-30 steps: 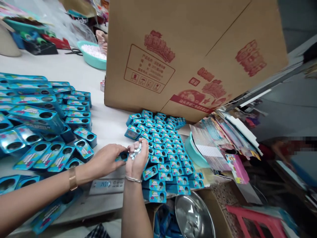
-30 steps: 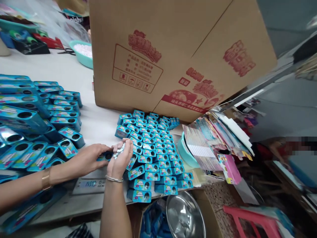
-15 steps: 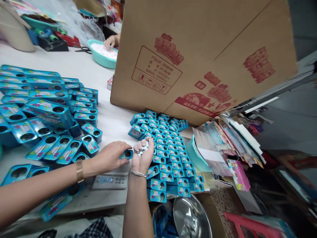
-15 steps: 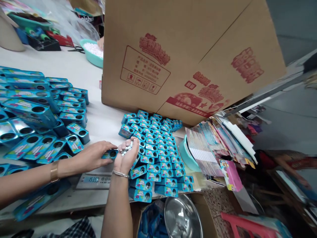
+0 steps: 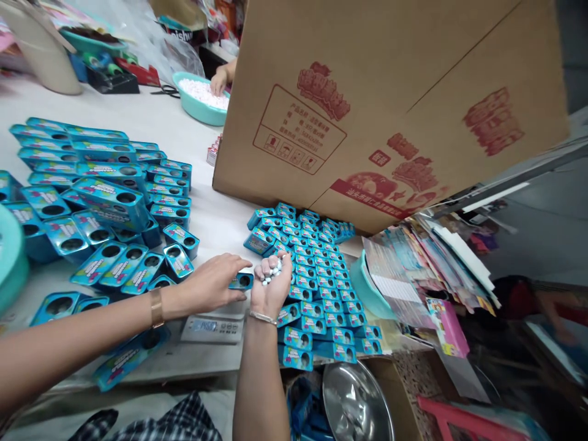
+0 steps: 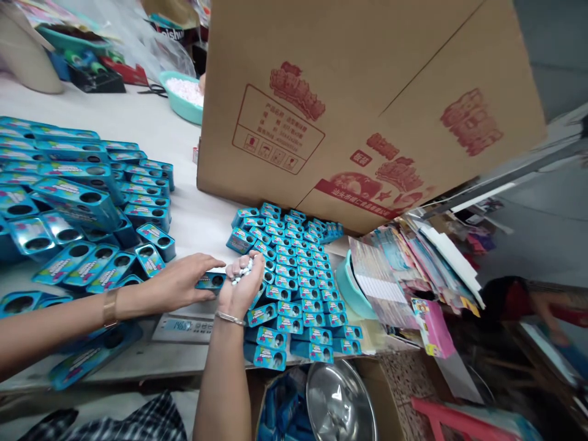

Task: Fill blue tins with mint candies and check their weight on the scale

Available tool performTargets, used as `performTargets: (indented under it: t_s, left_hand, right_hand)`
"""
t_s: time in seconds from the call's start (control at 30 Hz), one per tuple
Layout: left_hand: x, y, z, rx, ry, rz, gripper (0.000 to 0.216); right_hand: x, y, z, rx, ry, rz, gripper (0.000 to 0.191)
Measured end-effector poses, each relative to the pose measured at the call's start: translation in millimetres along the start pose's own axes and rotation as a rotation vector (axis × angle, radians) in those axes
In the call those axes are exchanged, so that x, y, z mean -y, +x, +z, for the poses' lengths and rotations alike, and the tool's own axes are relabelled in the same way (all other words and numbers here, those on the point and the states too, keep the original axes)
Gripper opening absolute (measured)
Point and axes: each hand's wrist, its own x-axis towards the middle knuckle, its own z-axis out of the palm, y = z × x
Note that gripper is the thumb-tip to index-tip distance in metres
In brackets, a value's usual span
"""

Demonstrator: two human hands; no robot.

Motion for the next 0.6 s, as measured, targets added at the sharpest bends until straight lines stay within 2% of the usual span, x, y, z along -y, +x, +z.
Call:
performTargets:
  t_s: [0.2, 0.37, 0.47, 0.6]
  left_hand:
    - [0.6, -1.5, -0.1, -0.012, 0.008, 0.012, 0.055]
    - [-3.4, -1.5, -9.1, -0.015, 0.002, 0.044, 0.057]
    - [-4.9, -1.2, -12.0, -0.019, 0.002, 0.038, 0.058]
    - [-2.7, 0.0, -5.5, -0.005, -0.007, 0.031, 0.055]
  right_hand:
    - [3.3, 1.6, -3.5, 0.022, 0.004, 0.031, 0.016]
    - [6.5, 2.0, -6.1, 0.014, 0.096, 0.082, 0.013]
    - [5.1, 0.1, -4.8, -0.008, 0.112, 0.061, 0.014]
    - [-1.2, -2.6, -2.8, -0.01, 0.048, -0.014, 0.016]
